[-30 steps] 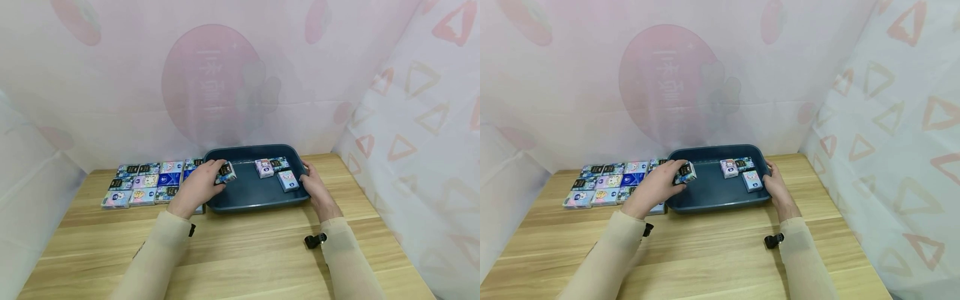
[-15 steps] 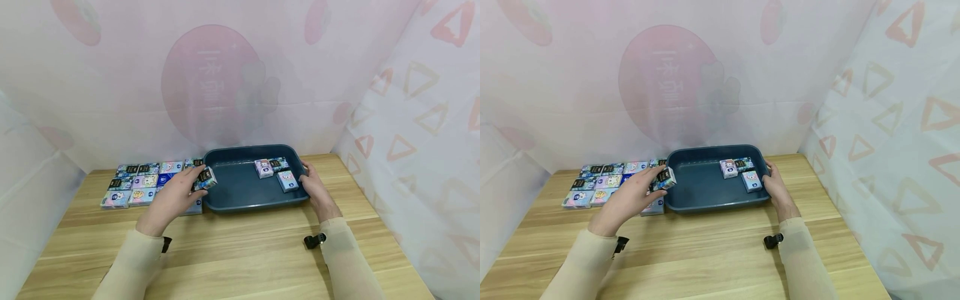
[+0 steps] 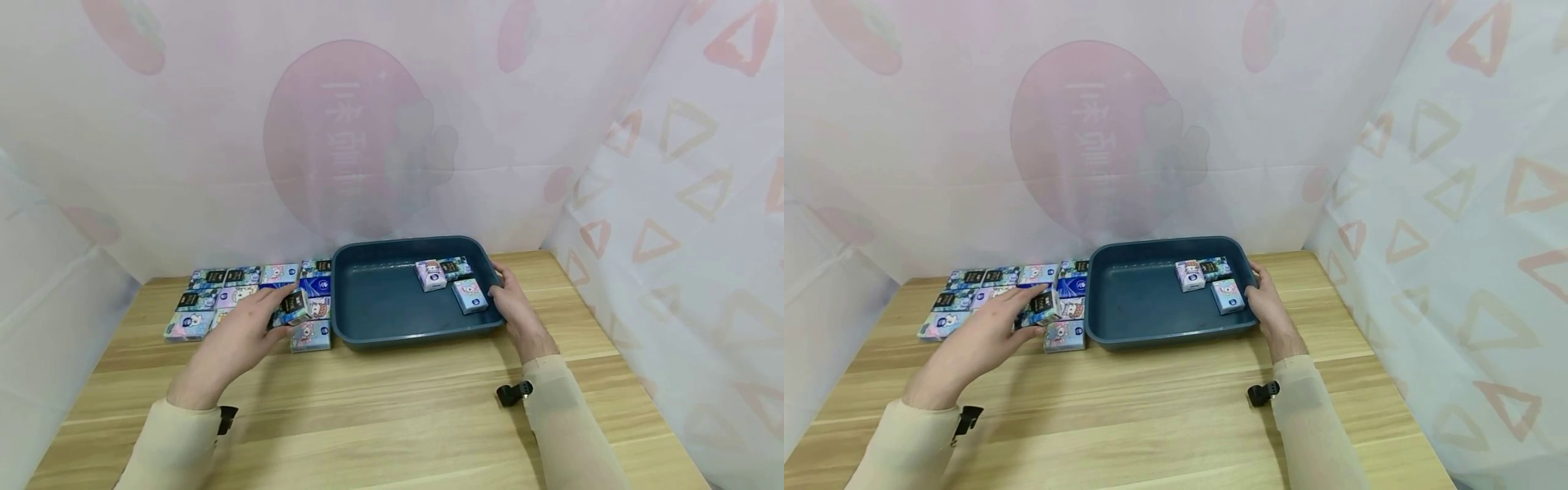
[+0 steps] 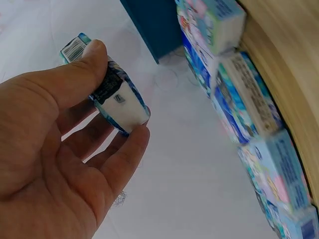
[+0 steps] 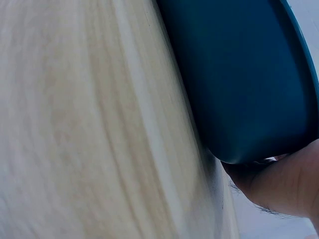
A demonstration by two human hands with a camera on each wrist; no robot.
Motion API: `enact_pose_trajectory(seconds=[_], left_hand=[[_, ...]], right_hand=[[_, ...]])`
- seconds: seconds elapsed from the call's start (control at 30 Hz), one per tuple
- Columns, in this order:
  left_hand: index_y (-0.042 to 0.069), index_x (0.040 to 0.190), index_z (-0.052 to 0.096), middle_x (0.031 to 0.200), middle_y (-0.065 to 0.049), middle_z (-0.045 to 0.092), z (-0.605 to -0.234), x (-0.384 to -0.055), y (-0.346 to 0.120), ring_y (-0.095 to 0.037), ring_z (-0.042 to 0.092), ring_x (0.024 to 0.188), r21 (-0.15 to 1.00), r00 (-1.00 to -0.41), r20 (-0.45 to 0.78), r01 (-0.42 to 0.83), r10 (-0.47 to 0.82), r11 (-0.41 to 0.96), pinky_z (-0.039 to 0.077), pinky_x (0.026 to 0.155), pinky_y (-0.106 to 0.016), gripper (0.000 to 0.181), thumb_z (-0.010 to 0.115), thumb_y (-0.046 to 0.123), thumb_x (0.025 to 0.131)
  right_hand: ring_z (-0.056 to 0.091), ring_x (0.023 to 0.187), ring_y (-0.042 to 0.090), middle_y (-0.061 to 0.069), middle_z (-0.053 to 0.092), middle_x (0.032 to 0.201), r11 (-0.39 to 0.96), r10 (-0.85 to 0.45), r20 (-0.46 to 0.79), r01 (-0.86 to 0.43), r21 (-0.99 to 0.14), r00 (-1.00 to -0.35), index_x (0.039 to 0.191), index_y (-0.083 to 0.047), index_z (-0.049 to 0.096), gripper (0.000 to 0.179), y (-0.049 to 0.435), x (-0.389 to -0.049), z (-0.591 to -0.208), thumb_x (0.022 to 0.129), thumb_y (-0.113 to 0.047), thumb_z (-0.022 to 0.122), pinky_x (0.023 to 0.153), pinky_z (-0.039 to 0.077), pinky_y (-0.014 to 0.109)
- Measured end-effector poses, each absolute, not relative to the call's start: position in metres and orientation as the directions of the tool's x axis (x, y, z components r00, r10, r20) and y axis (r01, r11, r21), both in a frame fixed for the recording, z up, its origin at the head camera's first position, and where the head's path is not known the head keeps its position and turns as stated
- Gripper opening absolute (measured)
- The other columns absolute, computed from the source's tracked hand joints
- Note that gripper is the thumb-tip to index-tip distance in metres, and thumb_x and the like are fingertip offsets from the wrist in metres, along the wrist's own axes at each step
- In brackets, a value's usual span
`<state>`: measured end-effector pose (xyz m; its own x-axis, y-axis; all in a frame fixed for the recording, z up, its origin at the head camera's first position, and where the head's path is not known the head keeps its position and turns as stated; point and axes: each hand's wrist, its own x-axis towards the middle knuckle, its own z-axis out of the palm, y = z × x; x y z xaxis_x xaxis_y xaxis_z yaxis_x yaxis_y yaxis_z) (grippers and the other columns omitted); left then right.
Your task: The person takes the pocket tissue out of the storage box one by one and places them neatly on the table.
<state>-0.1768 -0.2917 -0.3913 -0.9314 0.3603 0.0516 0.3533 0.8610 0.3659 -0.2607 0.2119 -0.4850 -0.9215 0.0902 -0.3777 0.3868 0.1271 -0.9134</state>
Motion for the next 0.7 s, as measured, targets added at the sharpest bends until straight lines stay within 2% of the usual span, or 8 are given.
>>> enact_pose_trajectory(seconds=[0.33,0.7], left_hand=[[-0.003,0.169,0.055,0.166,-0.036,0.063,-0.397,-0.172,-0.316,-0.062,0.062,0.151,0.342,-0.924,-0.003,0.360,0.384,0.868,0.052,0.126,-0.079,0.071,0.086,0.017,0.108],[-0.008,0.158,0.064,0.153,-0.036,0.072,-0.405,-0.174,-0.333,-0.061,0.071,0.140,0.311,-0.913,-0.068,0.364,0.403,0.878,0.059,0.119,-0.076,0.068,0.093,0.006,0.097]], right_hand=[[0.035,0.172,0.040,0.013,0.020,0.198,0.127,0.099,-0.384,0.394,-0.910,-0.918,0.190,-0.035,0.018,0.079,0.212,-0.262,-0.485,0.118,-0.005,0.037,0.134,0.037,0.057],[0.032,0.175,0.041,0.014,0.017,0.199,0.128,0.088,-0.388,0.397,-0.909,-0.917,0.191,-0.034,0.015,0.080,0.212,-0.261,-0.485,0.119,-0.005,0.036,0.140,0.034,0.063]])
